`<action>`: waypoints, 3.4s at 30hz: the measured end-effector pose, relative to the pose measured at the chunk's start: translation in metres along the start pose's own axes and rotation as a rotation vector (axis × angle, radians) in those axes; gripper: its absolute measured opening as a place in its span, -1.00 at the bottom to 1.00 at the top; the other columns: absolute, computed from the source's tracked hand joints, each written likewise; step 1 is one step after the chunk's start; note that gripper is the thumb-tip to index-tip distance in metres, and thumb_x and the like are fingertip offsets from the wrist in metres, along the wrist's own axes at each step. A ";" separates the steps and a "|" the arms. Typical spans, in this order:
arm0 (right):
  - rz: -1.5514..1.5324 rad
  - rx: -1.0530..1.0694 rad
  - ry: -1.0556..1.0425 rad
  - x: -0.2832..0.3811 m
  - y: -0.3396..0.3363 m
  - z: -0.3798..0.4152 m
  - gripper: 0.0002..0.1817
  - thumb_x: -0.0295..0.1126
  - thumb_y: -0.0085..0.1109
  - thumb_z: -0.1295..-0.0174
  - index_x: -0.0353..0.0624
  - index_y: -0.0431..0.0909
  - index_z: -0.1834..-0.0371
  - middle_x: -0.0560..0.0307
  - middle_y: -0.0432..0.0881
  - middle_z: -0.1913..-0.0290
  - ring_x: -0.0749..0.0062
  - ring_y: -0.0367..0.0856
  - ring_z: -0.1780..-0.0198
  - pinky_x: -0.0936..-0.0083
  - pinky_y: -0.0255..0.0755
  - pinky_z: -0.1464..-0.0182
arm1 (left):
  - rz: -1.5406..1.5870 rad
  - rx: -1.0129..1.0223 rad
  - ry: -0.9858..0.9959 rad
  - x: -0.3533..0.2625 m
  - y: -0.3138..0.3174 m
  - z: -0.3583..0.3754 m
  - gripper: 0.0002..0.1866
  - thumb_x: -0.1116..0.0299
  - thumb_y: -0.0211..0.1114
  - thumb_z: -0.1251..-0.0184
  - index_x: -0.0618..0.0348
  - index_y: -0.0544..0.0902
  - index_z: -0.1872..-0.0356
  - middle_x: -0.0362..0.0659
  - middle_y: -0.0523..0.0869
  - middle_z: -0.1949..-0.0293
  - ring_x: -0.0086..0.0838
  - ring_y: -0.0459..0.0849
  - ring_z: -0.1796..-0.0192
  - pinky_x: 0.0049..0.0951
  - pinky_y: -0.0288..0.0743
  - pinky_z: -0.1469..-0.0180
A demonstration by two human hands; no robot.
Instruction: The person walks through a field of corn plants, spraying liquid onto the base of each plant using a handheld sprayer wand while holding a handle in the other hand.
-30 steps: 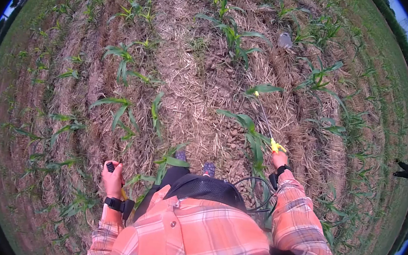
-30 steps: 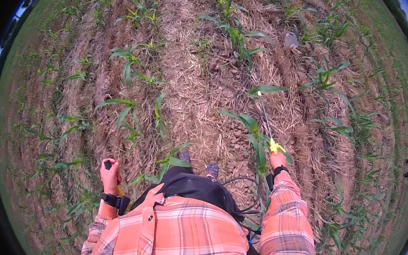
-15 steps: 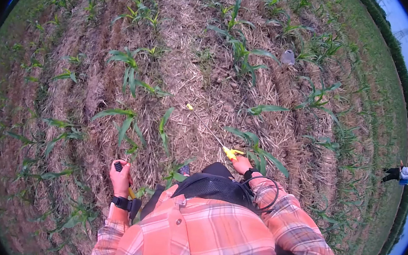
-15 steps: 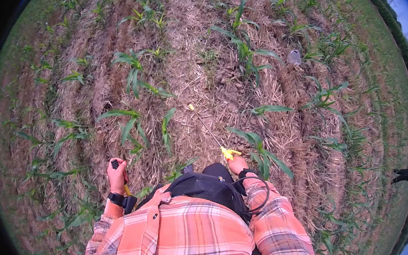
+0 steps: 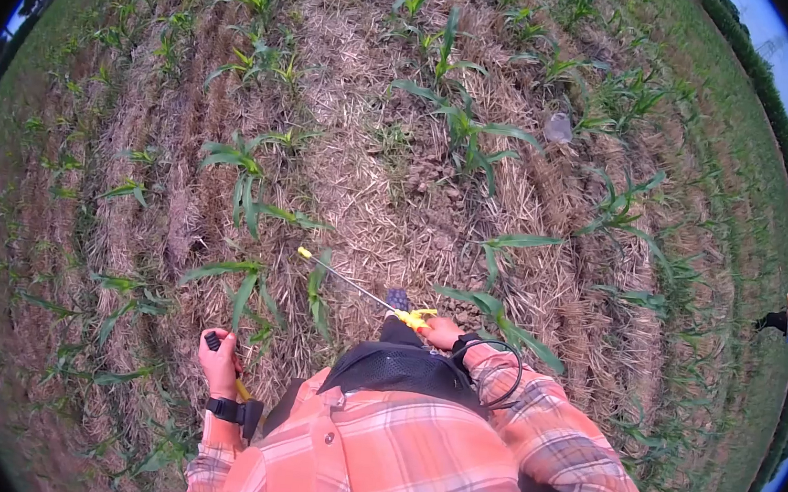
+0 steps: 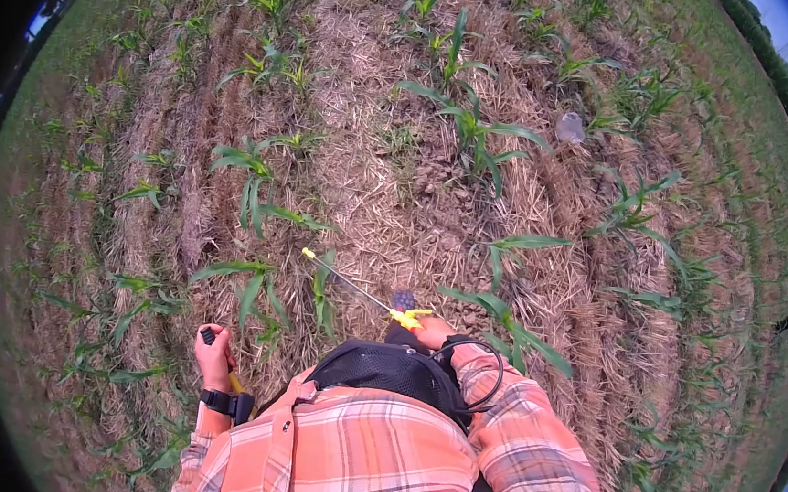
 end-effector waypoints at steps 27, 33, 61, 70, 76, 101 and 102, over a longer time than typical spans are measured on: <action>-0.159 -0.549 0.607 -0.117 -0.154 -0.128 -0.65 -0.14 -0.11 -0.03 -0.23 0.47 0.60 0.05 0.51 0.65 0.28 0.51 0.62 0.37 0.34 0.57 | -0.088 0.028 -0.004 -0.093 0.120 -0.149 -0.90 0.49 0.09 -0.03 0.14 0.34 0.47 -0.33 0.33 0.76 -0.71 0.23 0.85 -0.70 0.10 0.85; -0.035 -0.220 0.339 -0.001 -0.147 -0.180 -0.57 -0.07 -0.14 -0.04 -0.29 0.47 0.44 -0.09 0.53 0.50 0.15 0.52 0.46 0.34 0.36 0.37 | -0.077 0.015 -0.008 -0.104 0.108 -0.207 -0.90 0.50 0.09 -0.01 0.14 0.34 0.47 -0.32 0.32 0.77 -0.70 0.23 0.86 -0.70 0.11 0.85; -0.472 -0.416 0.598 0.038 -0.251 -0.243 -0.66 -0.18 -0.13 -0.10 -0.23 0.37 0.63 0.15 0.40 0.75 0.43 0.32 0.83 0.48 0.20 0.80 | 0.000 0.105 0.001 -0.145 0.119 -0.331 -0.89 0.48 0.11 -0.02 0.14 0.34 0.46 -0.33 0.33 0.76 -0.70 0.24 0.86 -0.69 0.12 0.86; -0.525 -0.627 0.617 -0.026 -0.273 -0.321 -0.70 -0.23 -0.11 -0.09 -0.22 0.35 0.64 0.16 0.37 0.79 0.41 0.34 0.82 0.46 0.19 0.81 | -0.083 0.042 0.011 -0.184 0.157 -0.357 -0.89 0.47 0.11 -0.02 0.13 0.34 0.48 -0.33 0.32 0.79 -0.70 0.25 0.85 -0.70 0.11 0.85; -0.198 -0.369 0.493 0.019 -0.266 -0.371 -0.65 -0.15 -0.08 -0.04 -0.25 0.49 0.54 0.06 0.49 0.69 0.34 0.47 0.70 0.40 0.34 0.65 | -0.133 0.014 0.011 -0.206 0.192 -0.379 -0.89 0.47 0.11 0.00 0.13 0.35 0.48 -0.32 0.33 0.75 -0.69 0.25 0.84 -0.69 0.12 0.86; -0.132 -0.294 0.342 0.065 -0.396 -0.414 -0.60 -0.11 -0.12 -0.02 -0.28 0.48 0.39 -0.06 0.54 0.48 0.20 0.53 0.42 0.37 0.38 0.36 | -0.370 -0.074 0.122 -0.227 0.291 -0.454 -0.89 0.51 0.08 -0.01 0.12 0.36 0.42 -0.27 0.38 0.69 -0.64 0.31 0.83 -0.62 0.14 0.85; -0.087 -0.365 0.378 0.054 -0.407 -0.418 -0.60 -0.11 -0.11 -0.02 -0.28 0.48 0.40 -0.03 0.54 0.51 0.22 0.53 0.46 0.38 0.38 0.39 | -0.368 -0.069 0.115 -0.226 0.295 -0.457 -0.89 0.51 0.08 -0.01 0.12 0.36 0.42 -0.27 0.38 0.69 -0.64 0.31 0.83 -0.62 0.14 0.85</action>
Point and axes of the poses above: each hand's wrist, its own z-axis away from the middle knuckle, its own y-axis out of the palm, x = y × z, the point moved 5 cm from there along -z, towards the middle knuckle
